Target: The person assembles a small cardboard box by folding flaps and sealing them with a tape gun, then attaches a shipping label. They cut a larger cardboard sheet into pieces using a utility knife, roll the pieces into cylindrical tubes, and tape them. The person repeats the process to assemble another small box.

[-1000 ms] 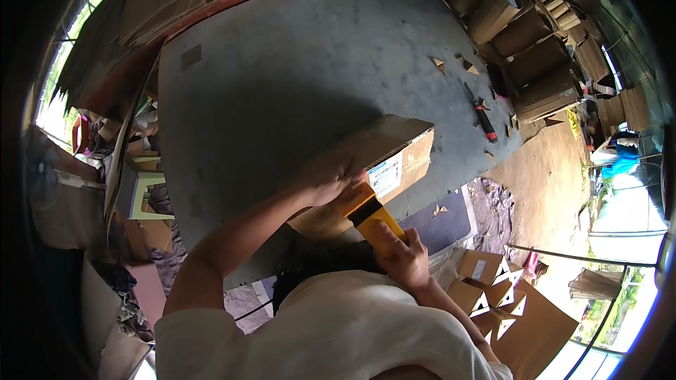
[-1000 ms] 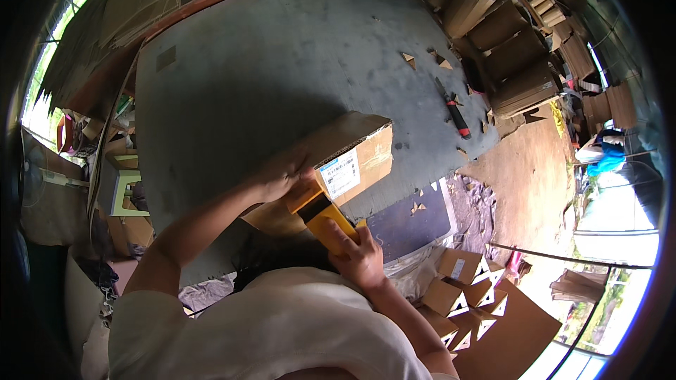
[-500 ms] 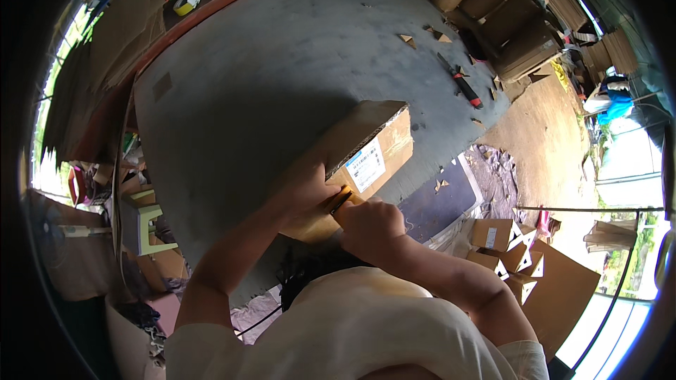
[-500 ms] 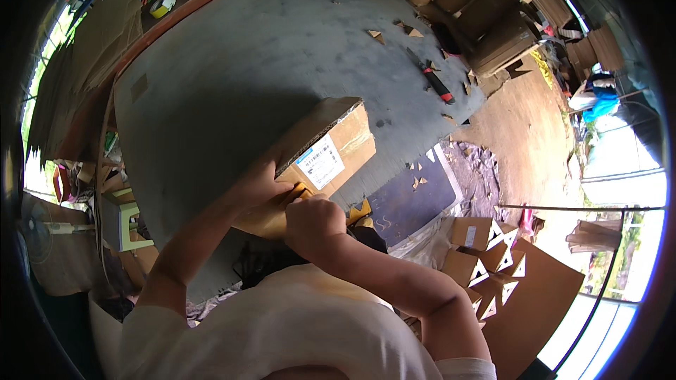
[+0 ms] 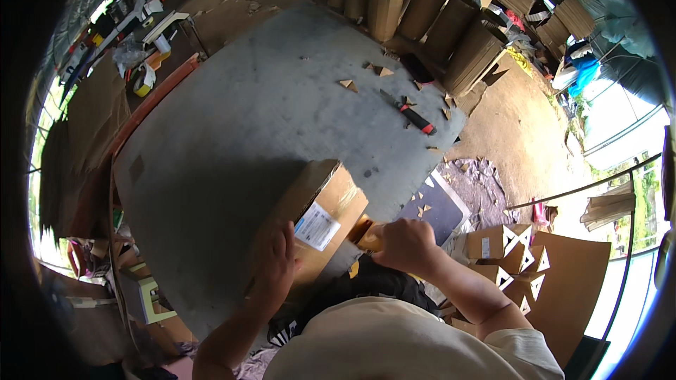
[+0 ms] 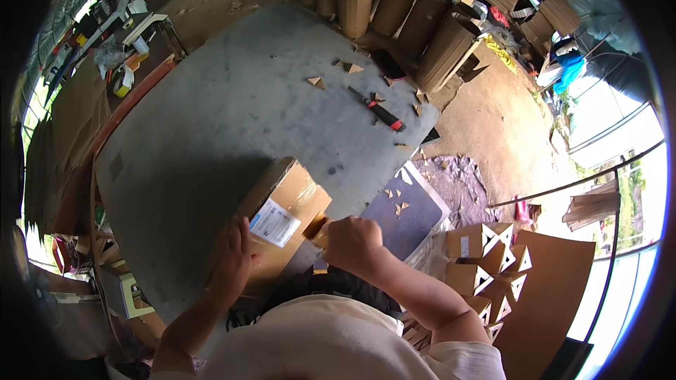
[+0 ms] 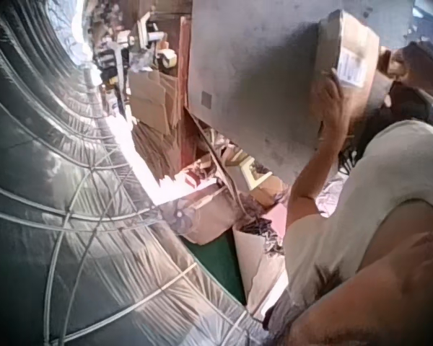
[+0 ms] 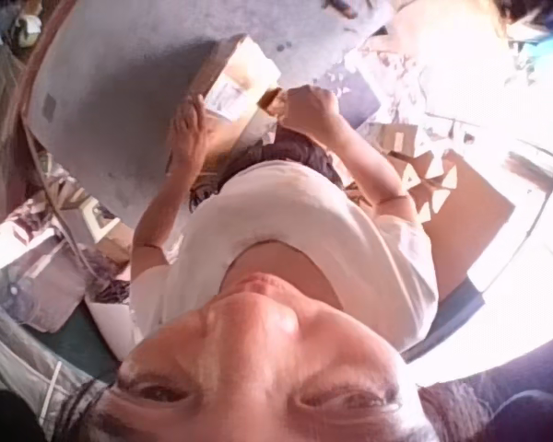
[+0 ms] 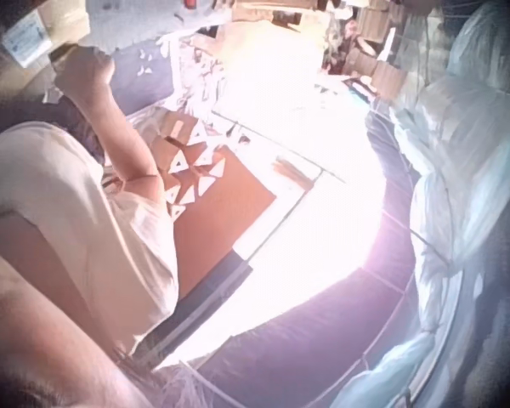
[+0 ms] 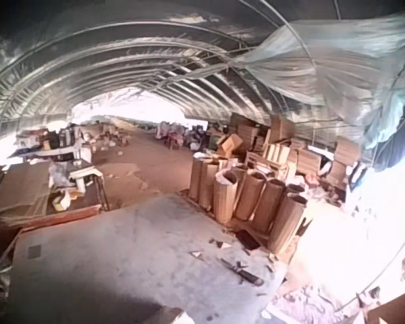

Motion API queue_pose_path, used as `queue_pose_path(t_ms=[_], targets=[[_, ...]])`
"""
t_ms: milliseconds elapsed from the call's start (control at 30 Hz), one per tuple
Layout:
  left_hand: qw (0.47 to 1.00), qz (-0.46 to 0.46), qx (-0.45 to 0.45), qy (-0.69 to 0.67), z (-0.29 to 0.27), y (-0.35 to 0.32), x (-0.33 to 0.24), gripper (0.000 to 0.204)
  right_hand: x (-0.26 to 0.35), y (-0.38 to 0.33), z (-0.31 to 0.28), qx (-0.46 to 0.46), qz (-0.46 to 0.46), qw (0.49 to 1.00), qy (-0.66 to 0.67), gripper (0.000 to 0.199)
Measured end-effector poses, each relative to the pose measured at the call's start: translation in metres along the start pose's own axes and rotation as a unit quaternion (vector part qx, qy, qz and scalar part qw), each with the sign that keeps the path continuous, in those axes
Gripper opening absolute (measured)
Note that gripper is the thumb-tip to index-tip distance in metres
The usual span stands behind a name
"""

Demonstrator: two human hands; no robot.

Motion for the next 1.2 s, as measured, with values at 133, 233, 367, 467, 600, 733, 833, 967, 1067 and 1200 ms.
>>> queue_pose_path(t_ms=[133,233,367,467,600,733,833,967,1067,1200], targets=[[0.999,-0.041,-0.01,-0.016,0.01,0.001,-0.009,0.107,-0.106,0.049,-0.019,-0.147,0.136,0.978,-0.064,0.041],[0.994,-0.08,-0.012,-0.077,0.017,0.001,-0.01,0.101,-0.15,0.101,-0.01,-0.293,0.045,0.952,-0.074,0.07],[0.985,-0.128,-0.098,-0.065,0.016,-0.003,0.0,0.067,-0.093,0.137,-0.015,-0.276,-0.182,0.924,0.192,0.081],[0.975,-0.192,-0.03,-0.106,0.02,-0.017,0.032,0.066,-0.056,0.167,0.025,-0.044,-0.198,0.866,0.457,0.083],[0.969,-0.215,-0.028,-0.118,-0.039,-0.001,0.052,0.065,-0.073,0.165,0.051,-0.144,-0.155,0.836,0.507,0.081],[0.967,-0.206,-0.086,-0.124,-0.096,0.002,0.084,0.064,-0.067,0.148,0.045,-0.145,-0.079,0.822,0.545,0.076],[0.968,-0.149,-0.136,-0.147,-0.125,0.018,0.101,0.063,-0.082,0.126,0.062,-0.212,-0.015,0.681,0.701,0.064],[0.963,-0.042,-0.172,-0.204,-0.132,0.04,0.091,0.062,-0.058,0.086,0.15,-0.12,0.017,0.363,0.924,0.048],[0.957,0.061,-0.152,-0.24,-0.112,0.047,0.05,0.061,-0.051,0.052,0.208,-0.113,0.137,0.593,0.785,0.048],[0.951,0.134,-0.131,-0.245,-0.089,0.024,0.02,0.06,-0.008,-0.027,0.046,-0.462,-0.137,0.745,0.46,0.072]])
Point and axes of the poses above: each hand's wrist, its own y-axis towards the middle knuckle, its own z-axis out of the palm, x = y × z, the point moved 7 cm from there along y, towards the middle knuckle, and after that the axes turned 13 degrees about -z, right-handed, at the moved point
